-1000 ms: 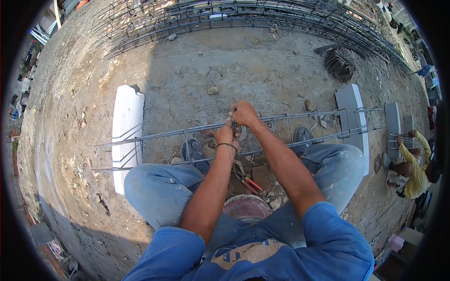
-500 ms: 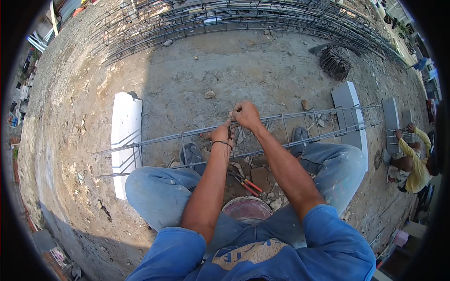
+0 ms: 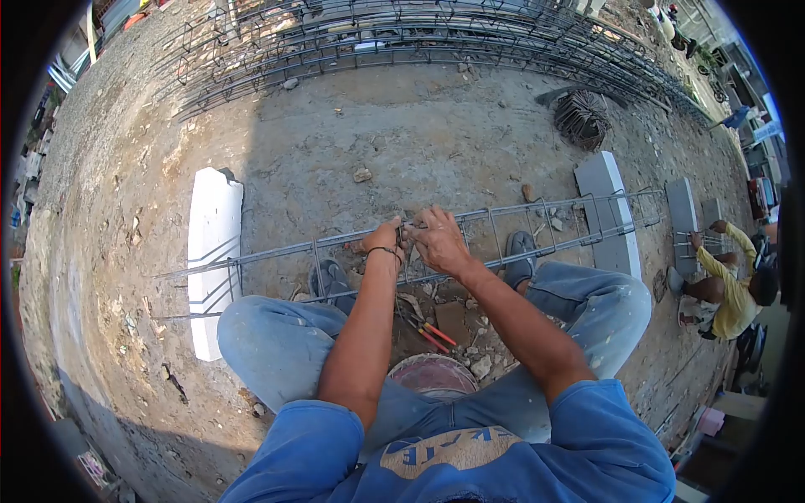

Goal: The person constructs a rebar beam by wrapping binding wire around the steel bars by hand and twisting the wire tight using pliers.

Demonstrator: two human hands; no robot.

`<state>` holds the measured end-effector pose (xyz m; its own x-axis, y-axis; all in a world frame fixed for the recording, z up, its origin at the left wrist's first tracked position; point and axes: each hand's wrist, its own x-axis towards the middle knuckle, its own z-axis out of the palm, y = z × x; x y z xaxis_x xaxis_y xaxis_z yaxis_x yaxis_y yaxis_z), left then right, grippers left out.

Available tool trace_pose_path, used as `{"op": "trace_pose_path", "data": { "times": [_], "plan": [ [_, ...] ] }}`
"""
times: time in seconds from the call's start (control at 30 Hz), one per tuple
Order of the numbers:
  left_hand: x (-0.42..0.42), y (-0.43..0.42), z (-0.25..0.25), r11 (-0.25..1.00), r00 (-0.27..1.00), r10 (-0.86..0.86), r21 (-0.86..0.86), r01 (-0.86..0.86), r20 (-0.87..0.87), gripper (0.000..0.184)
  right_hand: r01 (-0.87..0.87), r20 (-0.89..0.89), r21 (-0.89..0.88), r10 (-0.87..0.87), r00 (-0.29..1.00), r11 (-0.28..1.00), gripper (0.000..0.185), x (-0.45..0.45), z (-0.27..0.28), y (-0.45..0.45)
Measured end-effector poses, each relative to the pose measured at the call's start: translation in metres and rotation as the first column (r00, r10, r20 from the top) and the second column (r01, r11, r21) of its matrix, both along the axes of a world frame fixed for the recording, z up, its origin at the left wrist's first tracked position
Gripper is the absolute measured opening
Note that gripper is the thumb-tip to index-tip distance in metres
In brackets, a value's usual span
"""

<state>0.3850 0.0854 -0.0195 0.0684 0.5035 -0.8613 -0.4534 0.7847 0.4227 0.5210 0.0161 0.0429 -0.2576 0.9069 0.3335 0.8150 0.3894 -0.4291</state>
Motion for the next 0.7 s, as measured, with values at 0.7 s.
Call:
{"op": "trace_pose_path", "data": {
  "times": [0.7],
  "plan": [
    [0.003, -0.001, 0.026, 0.999, 0.999, -0.017, -0.05, 0.015, -0.046, 0.02, 0.216, 0.023, -0.283, -0.219, 0.975, 0.934, 0.032, -0.002, 0.008, 0.012]
  ]
}}
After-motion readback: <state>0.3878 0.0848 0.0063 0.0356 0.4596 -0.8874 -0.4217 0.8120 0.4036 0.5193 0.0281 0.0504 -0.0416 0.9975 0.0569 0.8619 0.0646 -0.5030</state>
